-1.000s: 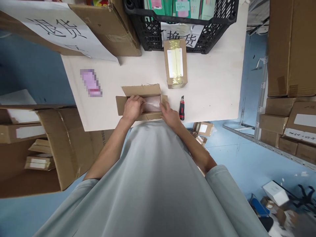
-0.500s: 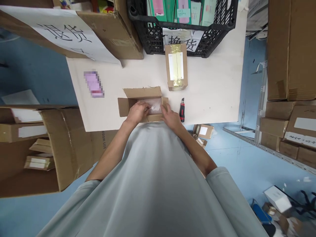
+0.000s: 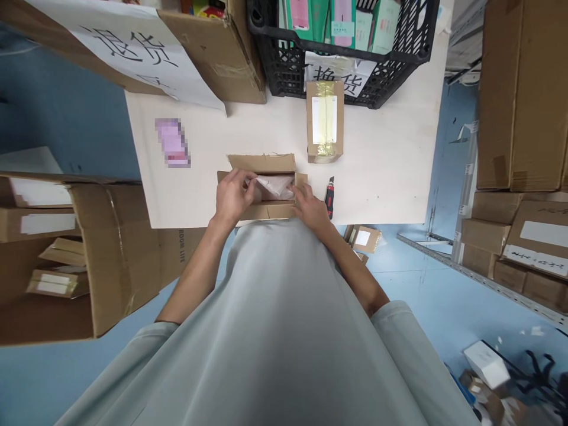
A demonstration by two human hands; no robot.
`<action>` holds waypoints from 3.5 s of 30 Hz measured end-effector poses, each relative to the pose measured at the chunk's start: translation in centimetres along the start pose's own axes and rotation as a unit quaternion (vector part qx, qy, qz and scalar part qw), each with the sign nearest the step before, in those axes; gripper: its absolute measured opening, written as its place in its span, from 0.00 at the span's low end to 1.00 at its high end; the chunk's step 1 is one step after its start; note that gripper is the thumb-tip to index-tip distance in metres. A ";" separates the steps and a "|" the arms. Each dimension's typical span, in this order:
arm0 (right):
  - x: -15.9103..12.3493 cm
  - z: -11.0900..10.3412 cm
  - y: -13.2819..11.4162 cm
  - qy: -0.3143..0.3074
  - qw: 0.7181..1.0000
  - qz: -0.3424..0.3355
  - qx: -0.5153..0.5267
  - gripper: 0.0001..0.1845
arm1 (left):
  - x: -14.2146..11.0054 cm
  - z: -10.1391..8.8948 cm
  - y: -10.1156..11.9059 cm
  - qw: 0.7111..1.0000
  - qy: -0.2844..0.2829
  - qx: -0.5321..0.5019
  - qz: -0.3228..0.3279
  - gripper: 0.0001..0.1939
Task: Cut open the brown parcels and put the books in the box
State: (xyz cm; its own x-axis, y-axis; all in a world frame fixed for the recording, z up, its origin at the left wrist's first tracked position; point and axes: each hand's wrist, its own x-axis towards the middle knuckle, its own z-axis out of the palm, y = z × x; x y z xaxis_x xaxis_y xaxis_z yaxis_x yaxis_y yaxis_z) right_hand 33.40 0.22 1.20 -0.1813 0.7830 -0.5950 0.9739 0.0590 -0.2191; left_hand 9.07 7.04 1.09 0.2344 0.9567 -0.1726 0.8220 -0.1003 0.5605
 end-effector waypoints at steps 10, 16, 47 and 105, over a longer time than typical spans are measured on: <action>0.6 -0.9 -0.2 0.043 0.998 0.025 0.035 0.39 | -0.5 -4.2 1.7 0.997 0.050 -0.053 0.030 0.08; 2.0 -2.7 -1.2 0.102 0.993 0.009 0.059 0.39 | 0.1 -4.2 1.6 0.999 0.006 -0.035 0.035 0.09; -0.1 -16.6 -6.8 0.277 0.811 -0.281 0.432 0.23 | 0.2 -12.5 5.2 0.957 0.124 -0.236 0.116 0.24; 1.7 0.4 -0.5 0.059 0.990 0.045 0.124 0.31 | 5.6 9.2 -3.1 0.908 -0.205 -0.016 -0.366 0.20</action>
State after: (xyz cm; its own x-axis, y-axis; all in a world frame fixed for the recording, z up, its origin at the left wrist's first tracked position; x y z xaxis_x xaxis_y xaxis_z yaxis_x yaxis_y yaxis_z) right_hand 32.59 1.24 -0.04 -0.0635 0.8455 -0.5302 0.9193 -0.1571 -0.3607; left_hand 12.61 10.14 -9.07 -0.1901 0.5811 -0.7913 0.8218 0.5352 0.1956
